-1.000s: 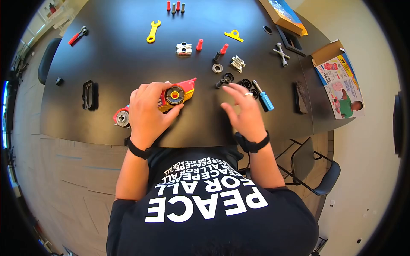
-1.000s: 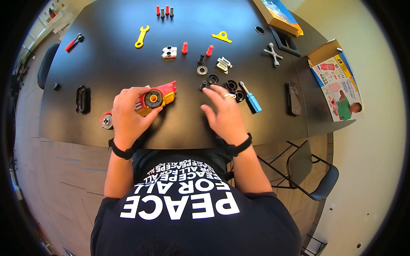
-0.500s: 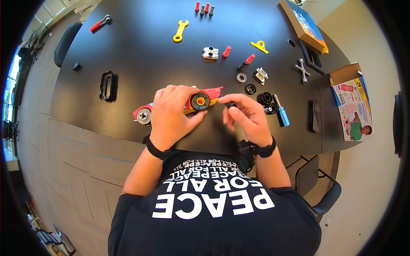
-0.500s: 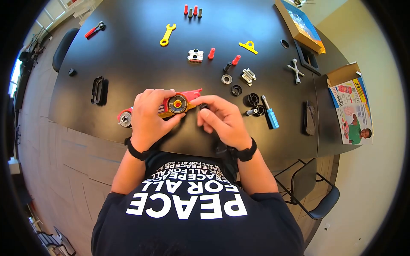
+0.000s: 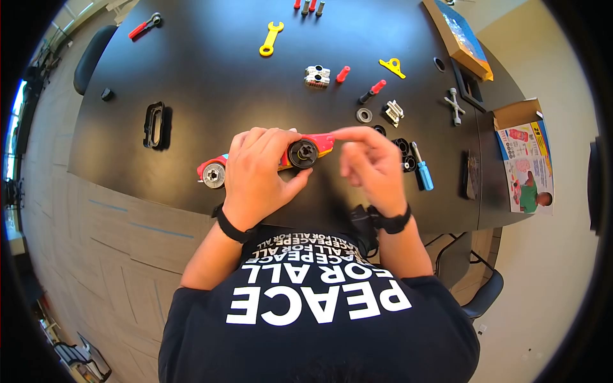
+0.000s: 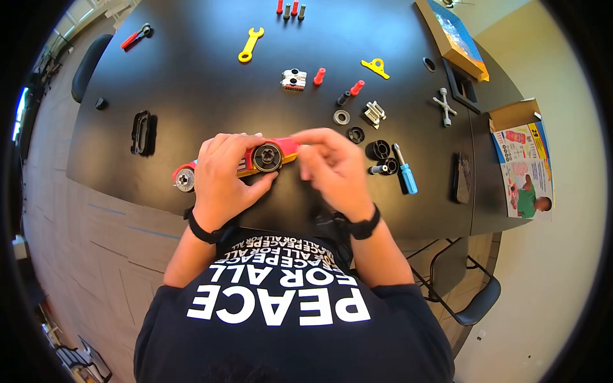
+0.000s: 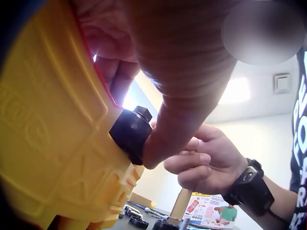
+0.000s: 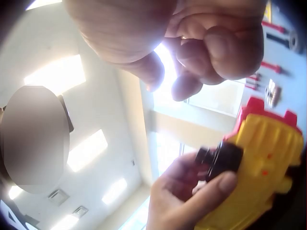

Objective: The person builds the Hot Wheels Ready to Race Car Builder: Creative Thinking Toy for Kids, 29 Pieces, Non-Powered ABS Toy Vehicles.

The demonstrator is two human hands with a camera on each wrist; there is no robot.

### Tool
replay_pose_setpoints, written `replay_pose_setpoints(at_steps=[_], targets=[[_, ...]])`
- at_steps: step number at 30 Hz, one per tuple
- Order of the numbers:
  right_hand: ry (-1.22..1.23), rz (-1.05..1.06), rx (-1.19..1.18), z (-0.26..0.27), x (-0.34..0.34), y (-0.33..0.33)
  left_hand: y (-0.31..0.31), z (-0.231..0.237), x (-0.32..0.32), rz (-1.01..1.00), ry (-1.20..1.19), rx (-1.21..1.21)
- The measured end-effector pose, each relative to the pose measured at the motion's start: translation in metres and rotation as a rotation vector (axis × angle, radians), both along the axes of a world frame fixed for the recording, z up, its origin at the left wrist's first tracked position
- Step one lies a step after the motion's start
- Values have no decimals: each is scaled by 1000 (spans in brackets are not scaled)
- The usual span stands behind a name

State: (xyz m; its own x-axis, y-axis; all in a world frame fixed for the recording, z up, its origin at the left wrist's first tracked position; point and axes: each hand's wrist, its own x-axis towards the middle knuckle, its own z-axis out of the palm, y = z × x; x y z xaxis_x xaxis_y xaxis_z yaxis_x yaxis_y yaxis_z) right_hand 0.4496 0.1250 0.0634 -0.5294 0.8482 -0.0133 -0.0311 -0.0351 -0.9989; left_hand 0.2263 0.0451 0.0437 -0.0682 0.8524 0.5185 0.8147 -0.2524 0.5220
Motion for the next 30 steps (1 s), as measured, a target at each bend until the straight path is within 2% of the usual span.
replay_pose_setpoints(at_steps=[2,4,6,7,9,10,13,16,18,19,20,22,25,26,27,29,30], targets=[[57,-137,141,-4,31,0,-1,-2,-1,-5,-1,1],[-56,-436,315,-12,67,2,-1,-1,-1,-19,3,10],[-166,-722,384,-25,110,12,-1,2,-2,-26,8,-27],[-170,-735,391,-29,135,18,-1,3,-2,-39,4,-20],[-916,-714,536,-38,183,24,-1,5,-1,-33,23,-22],[-1013,-670,533,-47,200,21,0,7,0,-54,15,-24],[-1044,-635,524,-71,220,22,0,5,0,-40,39,-11],[-943,-596,451,-79,219,27,2,1,1,-54,31,4],[-877,-646,286,-82,224,31,4,3,2,-72,21,-12],[-858,-711,476,-87,231,35,4,4,1,-100,8,-28],[-763,-736,443,-78,231,38,2,6,1,-83,13,-30],[-290,-728,282,-44,215,31,1,10,0,-151,1,-49],[-30,-482,438,29,158,10,0,13,-1,-188,6,-74],[-25,-490,436,47,137,2,0,15,0,-201,4,-77],[-16,-358,467,62,117,-5,-1,16,3,-211,11,-78],[-33,-124,547,77,87,-9,0,18,8,-231,-285,-19],[-61,-18,592,81,75,-7,1,21,9,-241,-279,-19]])
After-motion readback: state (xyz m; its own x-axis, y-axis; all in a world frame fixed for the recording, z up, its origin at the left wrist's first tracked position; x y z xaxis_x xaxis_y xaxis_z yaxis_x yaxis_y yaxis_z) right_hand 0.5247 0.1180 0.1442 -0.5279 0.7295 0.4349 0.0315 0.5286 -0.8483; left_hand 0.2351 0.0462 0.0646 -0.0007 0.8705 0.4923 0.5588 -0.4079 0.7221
